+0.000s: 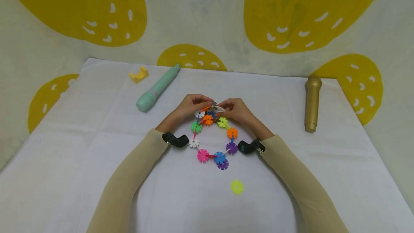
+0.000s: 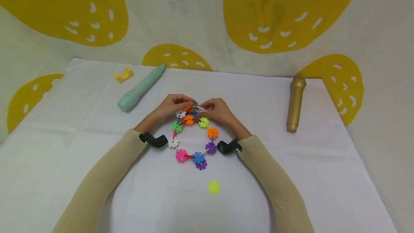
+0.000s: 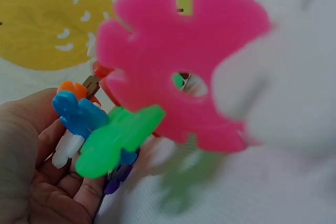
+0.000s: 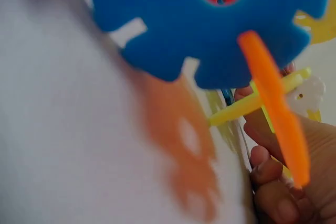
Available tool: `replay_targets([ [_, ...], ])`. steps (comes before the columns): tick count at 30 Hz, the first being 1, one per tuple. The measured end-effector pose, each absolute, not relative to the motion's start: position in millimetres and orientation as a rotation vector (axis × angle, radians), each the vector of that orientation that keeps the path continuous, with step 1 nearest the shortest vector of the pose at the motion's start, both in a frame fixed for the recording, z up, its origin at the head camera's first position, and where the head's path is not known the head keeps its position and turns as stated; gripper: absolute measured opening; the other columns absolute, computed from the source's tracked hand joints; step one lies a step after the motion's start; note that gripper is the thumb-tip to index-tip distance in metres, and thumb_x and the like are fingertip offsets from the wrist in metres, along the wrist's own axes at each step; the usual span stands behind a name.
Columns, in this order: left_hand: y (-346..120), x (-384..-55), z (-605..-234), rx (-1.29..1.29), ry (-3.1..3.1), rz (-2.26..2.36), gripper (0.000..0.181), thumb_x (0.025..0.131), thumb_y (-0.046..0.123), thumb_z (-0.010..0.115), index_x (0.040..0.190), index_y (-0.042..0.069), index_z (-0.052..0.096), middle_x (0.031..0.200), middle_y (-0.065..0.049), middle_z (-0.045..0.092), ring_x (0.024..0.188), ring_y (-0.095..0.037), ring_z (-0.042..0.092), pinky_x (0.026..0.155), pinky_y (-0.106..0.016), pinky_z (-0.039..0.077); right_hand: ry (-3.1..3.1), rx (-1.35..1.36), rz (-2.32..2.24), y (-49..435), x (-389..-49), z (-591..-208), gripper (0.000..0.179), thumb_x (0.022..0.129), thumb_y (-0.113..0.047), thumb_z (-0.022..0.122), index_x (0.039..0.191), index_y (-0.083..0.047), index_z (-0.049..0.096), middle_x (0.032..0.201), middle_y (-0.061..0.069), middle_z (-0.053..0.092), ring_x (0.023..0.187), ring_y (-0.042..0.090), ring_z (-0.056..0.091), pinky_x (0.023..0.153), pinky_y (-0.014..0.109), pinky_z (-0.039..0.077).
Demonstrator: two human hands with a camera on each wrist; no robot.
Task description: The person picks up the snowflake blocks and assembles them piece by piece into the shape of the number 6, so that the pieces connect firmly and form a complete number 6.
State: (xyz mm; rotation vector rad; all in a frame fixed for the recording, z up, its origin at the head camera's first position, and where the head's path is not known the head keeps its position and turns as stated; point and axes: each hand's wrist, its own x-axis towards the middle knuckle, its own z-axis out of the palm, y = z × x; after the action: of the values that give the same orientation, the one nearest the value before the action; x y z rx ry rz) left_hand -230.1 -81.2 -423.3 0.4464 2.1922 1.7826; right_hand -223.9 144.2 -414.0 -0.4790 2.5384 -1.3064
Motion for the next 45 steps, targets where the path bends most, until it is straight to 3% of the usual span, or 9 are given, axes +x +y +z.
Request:
replay_targets([
  [11,-78.4,-229.6,-426.7,0.438,2.172,1.779,0.027,0.095,0.016,0.064,0.116,-0.001,0.069,0.109,-0.012,0.071,0.085,-0.012,0.062,0.076,-0.020,0.050,2.563,-0.581,-1.238,145.4,-219.9,-414.3,0.030,0.079,-0.015,0.083,0.104,0.000,0.073,0.091,0.010,0.059,0.069,0.018,0.047,0.063,0.026,0.036],
  [17,-78.3,-227.2,-426.7,0.425,2.186,1.766,0.027,0.095,0.017,0.064,0.116,0.001,0.069,0.108,-0.011,0.071,0.082,-0.014,0.060,0.073,-0.020,0.050,2.487,-0.414,-1.295,153.8,-216.2,-414.1,0.036,0.081,-0.016,0.081,0.112,-0.001,0.069,0.081,0.006,0.059,0.068,0.018,0.048,0.065,0.026,0.039],
  [24,-80.4,-226.5,-427.4,0.448,2.234,1.779,0.026,0.094,0.018,0.066,0.114,0.001,0.070,0.104,-0.010,0.071,0.078,-0.013,0.061,0.069,-0.021,0.051,2.342,-0.261,-1.481,163.6,-211.8,-412.9,0.028,0.088,-0.016,0.074,0.109,-0.002,0.065,0.093,0.008,0.067,0.064,0.013,0.058,0.062,0.022,0.050],
  [31,-82.2,-226.2,-425.2,0.464,2.241,1.793,0.025,0.094,0.016,0.066,0.113,0.000,0.070,0.102,-0.011,0.071,0.075,-0.012,0.060,0.068,-0.020,0.050,2.221,-0.206,-1.642,174.6,-208.4,-413.1,0.032,0.092,-0.013,0.068,0.121,-0.002,0.063,0.079,0.007,0.062,0.059,0.014,0.053,0.055,0.020,0.045],
  [45,-81.8,-230.2,-427.4,0.513,2.275,1.776,0.024,0.094,0.014,0.066,0.113,-0.001,0.070,0.100,-0.012,0.071,0.071,-0.012,0.059,0.064,-0.020,0.049,1.974,-0.157,-1.912,181.2,-209.2,-415.2,0.025,0.093,-0.004,0.064,0.115,0.006,0.059,0.084,0.005,0.069,0.066,0.012,0.062,0.062,0.020,0.052],
])
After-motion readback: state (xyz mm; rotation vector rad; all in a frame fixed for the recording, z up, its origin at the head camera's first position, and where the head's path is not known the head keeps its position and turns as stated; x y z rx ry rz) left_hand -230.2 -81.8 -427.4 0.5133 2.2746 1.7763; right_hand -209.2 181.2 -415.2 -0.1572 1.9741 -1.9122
